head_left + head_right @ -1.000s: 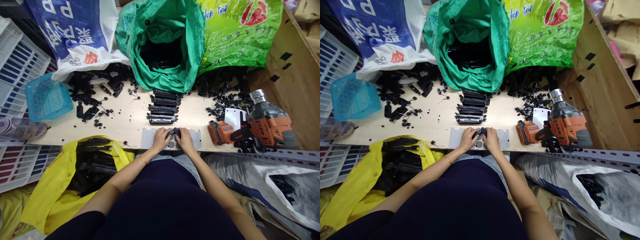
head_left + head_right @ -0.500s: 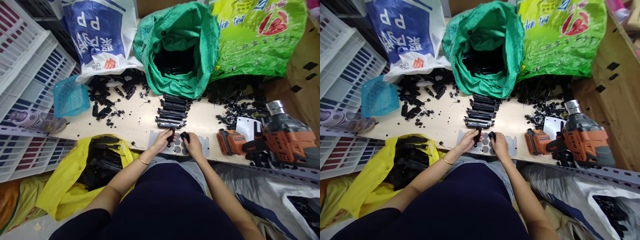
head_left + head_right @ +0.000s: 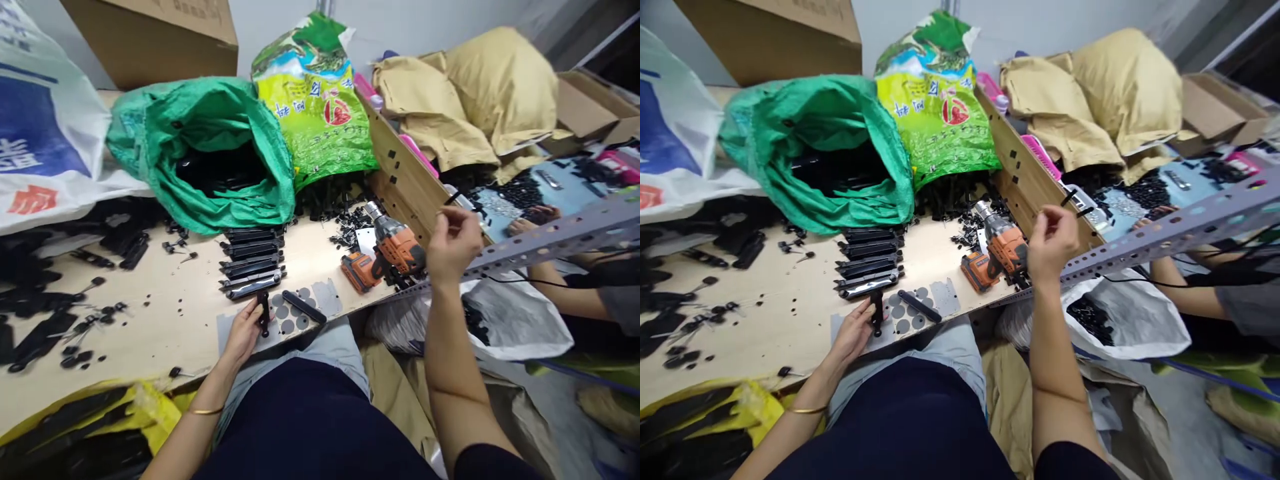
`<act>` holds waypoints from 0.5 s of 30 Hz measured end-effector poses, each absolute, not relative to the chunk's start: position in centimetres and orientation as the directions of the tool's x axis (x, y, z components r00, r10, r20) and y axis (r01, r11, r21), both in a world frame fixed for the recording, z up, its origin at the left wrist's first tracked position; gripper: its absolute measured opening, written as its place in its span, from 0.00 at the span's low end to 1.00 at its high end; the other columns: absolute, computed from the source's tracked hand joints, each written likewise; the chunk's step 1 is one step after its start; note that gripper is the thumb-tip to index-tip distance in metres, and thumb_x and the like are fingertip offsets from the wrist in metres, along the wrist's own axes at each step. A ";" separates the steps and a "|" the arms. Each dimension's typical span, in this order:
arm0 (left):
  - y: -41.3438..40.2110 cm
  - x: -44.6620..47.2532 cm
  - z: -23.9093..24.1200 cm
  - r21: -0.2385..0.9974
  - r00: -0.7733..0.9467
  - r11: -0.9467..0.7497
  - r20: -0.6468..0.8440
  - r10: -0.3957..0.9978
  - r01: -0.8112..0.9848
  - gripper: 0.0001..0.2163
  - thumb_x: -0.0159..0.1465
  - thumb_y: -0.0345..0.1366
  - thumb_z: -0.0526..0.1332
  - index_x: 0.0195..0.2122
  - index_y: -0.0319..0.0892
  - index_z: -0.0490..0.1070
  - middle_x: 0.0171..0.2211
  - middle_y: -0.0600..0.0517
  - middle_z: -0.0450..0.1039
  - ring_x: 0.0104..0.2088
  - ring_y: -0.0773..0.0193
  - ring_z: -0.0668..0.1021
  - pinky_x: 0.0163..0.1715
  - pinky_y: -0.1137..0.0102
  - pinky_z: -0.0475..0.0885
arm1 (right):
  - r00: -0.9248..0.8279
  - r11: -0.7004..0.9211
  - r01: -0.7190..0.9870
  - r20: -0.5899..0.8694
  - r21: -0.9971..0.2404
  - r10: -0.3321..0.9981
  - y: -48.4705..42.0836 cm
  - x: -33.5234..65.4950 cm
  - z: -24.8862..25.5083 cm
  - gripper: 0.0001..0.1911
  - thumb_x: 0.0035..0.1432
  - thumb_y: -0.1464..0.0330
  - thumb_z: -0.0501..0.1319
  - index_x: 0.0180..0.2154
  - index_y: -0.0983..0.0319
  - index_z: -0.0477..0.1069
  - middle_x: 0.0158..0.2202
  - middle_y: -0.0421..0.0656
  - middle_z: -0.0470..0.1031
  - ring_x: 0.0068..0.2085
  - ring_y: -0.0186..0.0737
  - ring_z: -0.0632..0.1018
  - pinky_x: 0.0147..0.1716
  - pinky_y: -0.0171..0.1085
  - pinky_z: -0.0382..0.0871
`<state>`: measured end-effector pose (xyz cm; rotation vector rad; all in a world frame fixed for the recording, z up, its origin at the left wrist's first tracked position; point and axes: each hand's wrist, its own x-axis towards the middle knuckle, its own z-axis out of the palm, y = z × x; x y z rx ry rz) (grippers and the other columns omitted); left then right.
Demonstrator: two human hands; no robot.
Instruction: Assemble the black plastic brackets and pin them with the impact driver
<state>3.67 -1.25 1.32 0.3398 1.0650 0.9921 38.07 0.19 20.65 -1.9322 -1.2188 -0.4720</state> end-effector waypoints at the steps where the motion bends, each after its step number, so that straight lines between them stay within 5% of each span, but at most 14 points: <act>1: -1.4 3.6 1.3 0.658 0.126 0.567 -0.591 0.797 -0.495 0.14 0.52 0.28 0.65 0.41 0.38 0.73 0.39 0.51 0.76 0.32 0.69 0.76 0.30 0.75 0.75 | 0.530 -0.332 0.848 0.640 -0.414 0.556 1.1 41.2 21.5 0.11 0.62 0.71 0.53 0.44 0.69 0.67 0.42 0.53 0.70 0.41 0.39 0.71 0.43 0.40 0.63; 6: -2.3 3.7 2.1 0.653 0.119 0.617 -0.638 0.761 -0.439 0.12 0.53 0.29 0.66 0.39 0.36 0.72 0.33 0.51 0.76 0.27 0.69 0.76 0.24 0.76 0.74 | 0.717 -0.662 0.679 0.480 -0.316 0.506 6.4 51.9 22.6 0.20 0.56 0.71 0.62 0.47 0.77 0.65 0.46 0.61 0.68 0.49 0.42 0.66 0.46 0.43 0.55; 11: -2.8 3.8 2.8 0.639 0.165 0.616 -0.621 0.767 -0.461 0.13 0.56 0.30 0.65 0.42 0.38 0.68 0.33 0.48 0.77 0.26 0.67 0.78 0.23 0.75 0.74 | 0.746 -0.747 0.621 0.470 -0.236 0.472 8.1 54.7 23.6 0.26 0.56 0.57 0.58 0.39 0.78 0.69 0.46 0.66 0.66 0.49 0.47 0.65 0.38 0.48 0.52; 15: -3.0 3.5 2.6 0.626 0.125 0.608 -0.639 0.759 -0.489 0.12 0.57 0.28 0.62 0.42 0.37 0.67 0.32 0.48 0.77 0.26 0.68 0.77 0.23 0.76 0.74 | 0.749 -0.751 0.616 0.469 -0.236 0.468 6.5 55.4 24.6 0.20 0.57 0.63 0.58 0.37 0.78 0.71 0.42 0.64 0.71 0.44 0.42 0.69 0.37 0.46 0.52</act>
